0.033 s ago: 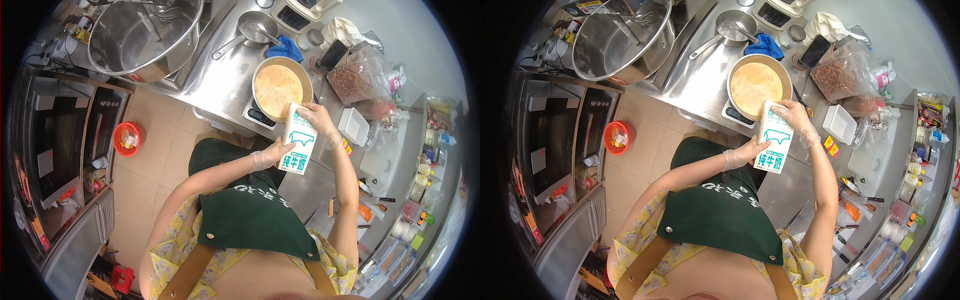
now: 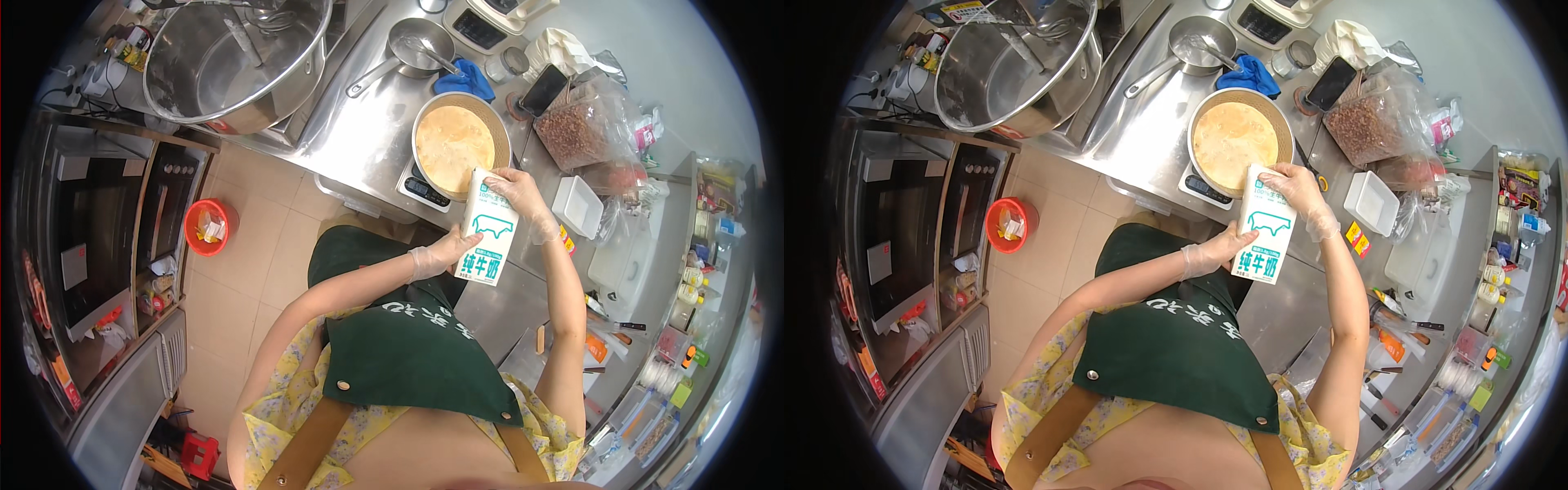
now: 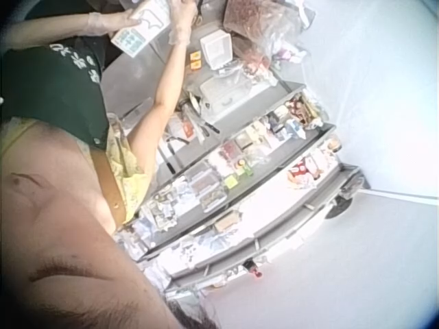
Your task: Preparing and kneading dough, weighing ingredients like beans and milk, and using a dough roller.
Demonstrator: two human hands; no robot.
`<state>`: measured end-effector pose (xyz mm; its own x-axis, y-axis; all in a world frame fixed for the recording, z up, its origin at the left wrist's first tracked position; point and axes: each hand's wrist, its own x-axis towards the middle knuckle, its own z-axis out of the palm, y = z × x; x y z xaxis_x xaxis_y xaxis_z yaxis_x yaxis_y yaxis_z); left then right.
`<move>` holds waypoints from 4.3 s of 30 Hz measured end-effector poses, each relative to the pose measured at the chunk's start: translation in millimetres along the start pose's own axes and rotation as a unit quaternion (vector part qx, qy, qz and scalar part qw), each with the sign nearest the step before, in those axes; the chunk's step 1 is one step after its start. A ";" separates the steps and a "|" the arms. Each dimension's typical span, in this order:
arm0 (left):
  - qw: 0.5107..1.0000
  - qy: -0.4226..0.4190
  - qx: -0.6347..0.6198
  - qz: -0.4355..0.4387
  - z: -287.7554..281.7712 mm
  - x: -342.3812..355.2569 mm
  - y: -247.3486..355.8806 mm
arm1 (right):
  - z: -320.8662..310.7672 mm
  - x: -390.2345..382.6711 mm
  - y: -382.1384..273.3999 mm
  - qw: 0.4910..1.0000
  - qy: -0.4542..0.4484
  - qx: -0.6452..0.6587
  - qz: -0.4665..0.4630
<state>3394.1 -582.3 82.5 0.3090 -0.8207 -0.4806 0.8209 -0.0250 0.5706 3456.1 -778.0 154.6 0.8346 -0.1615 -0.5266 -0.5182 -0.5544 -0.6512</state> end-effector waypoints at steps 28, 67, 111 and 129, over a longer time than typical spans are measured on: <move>0.997 -0.025 0.044 -0.055 0.7 0.2 -1.2 | -0.3 -3.9 -12.4 0.996 -0.017 -0.054 0.075; 0.996 -0.051 0.037 -0.068 0.5 8.5 -5.2 | -4.5 -2.3 -12.1 0.994 -0.019 -0.075 0.079; 0.850 0.104 0.507 0.103 34.1 -18.6 62.2 | -54.3 -106.7 -5.9 0.995 0.027 0.063 -0.076; 0.787 0.287 0.446 0.314 -25.1 -33.3 162.8 | -128.3 -277.0 265.3 0.746 0.620 -0.100 0.219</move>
<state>3529.5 -544.8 174.7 0.8957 -0.4445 0.0073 -0.1655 -0.3181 0.9335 3111.4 -985.1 197.8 0.1880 -0.9261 0.3270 -0.8580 -0.3169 -0.4042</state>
